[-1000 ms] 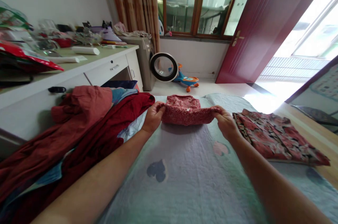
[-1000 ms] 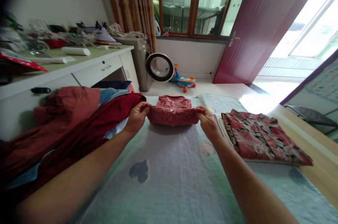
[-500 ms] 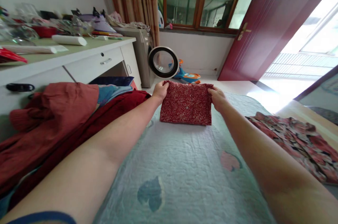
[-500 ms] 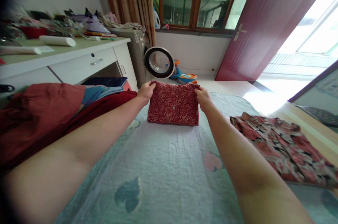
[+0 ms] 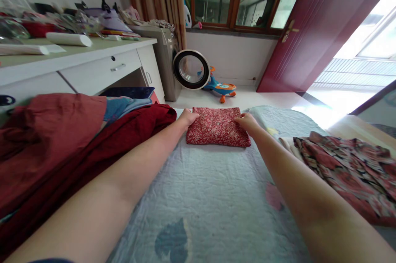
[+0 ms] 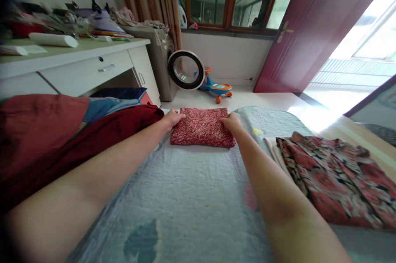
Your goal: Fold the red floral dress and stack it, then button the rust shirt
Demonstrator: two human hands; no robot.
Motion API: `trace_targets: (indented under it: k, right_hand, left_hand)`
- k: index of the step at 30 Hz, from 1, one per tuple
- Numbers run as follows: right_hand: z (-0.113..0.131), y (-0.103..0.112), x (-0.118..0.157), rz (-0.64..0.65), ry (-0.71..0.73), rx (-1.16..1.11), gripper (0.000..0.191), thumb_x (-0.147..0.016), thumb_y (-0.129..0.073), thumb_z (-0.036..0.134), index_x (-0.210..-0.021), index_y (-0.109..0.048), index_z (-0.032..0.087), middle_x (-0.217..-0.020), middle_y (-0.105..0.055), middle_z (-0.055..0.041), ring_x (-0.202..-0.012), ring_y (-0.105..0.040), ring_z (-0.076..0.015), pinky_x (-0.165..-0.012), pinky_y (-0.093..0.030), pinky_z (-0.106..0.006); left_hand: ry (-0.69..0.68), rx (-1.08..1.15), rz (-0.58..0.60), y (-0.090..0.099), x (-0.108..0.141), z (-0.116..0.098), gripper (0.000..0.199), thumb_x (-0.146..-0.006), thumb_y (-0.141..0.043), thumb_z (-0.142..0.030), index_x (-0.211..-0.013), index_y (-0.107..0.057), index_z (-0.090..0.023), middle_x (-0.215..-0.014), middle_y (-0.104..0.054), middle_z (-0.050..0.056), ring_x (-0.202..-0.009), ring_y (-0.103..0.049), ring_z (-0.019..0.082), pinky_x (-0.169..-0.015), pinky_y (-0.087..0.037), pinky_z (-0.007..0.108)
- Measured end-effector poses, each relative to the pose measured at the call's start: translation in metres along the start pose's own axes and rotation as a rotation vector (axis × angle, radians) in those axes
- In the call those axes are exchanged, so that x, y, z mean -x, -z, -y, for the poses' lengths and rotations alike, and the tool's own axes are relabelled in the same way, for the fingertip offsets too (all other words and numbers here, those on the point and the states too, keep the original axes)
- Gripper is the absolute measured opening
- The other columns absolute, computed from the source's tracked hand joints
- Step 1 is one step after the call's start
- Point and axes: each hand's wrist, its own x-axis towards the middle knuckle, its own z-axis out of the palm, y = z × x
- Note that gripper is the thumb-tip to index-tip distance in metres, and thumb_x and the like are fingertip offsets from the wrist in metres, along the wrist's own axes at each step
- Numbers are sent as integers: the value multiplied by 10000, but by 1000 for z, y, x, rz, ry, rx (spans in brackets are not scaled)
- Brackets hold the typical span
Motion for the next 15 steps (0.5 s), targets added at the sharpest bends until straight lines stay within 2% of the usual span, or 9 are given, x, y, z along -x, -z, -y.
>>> trace_targets:
  k: [2,4,7,9,11,13,15]
  right_hand:
    - [-2,0,1,-19,24,74,92,-613,-664,232,-586,-580,203,-484,-492,16,-528,-475,-146,-499,-339,-270]
    - [0,0,3,-25,49,118,77,-623,-637,224,-579,-577,203,-485,-487,19,-524,-469,-142,-509,-338,-270]
    - [6,-2,5,-84,95,139,32,-648,-581,198,-617,-579,205,-542,-525,8,-550,-477,-143,-530,-345,-267]
    - [10,-2,5,-148,131,140,35,-668,-557,199,-649,-585,208,-574,-549,1,-575,-489,-149,-541,-358,-264]
    - [13,-2,2,-188,155,128,62,-693,-540,218,-691,-602,208,-600,-575,-6,-595,-508,-158,-553,-377,-263]
    - [14,-2,-1,-192,155,122,124,-727,-520,242,-767,-631,204,-658,-619,-15,-626,-539,-166,-577,-405,-264]
    - [14,-3,-3,-188,128,168,199,-769,-500,266,-872,-657,198,-761,-670,-31,-688,-586,-177,-625,-441,-268]
  left_hand:
    - [-29,-39,-10,1,6,2,681,-598,-729,-142,-1243,-509,-129,-852,-678,53,-776,-641,217,-730,-479,320]
    - [-136,-94,43,0,12,1,748,-615,-680,-80,-1326,-457,-144,-1002,-692,86,-871,-653,219,-814,-492,330]
    - [-370,-195,134,-3,18,-3,574,-657,-536,11,-1203,-575,-160,-1122,-685,89,-1030,-643,207,-976,-459,333]
    - [-495,-252,125,-5,20,-8,487,-685,-458,40,-1091,-633,-164,-1177,-669,82,-1141,-604,196,-1063,-408,333]
    - [-600,-317,75,-6,23,-14,475,-730,-416,39,-1092,-640,-170,-1231,-641,76,-1207,-563,185,-1100,-377,327]
    - [-667,-387,27,-6,26,-19,481,-777,-398,18,-1156,-624,-174,-1250,-621,74,-1213,-553,179,-1097,-380,315]
    - [-655,-466,-3,-6,28,-21,490,-808,-392,-5,-1215,-600,-180,-1245,-611,76,-1198,-557,181,-1078,-396,306]
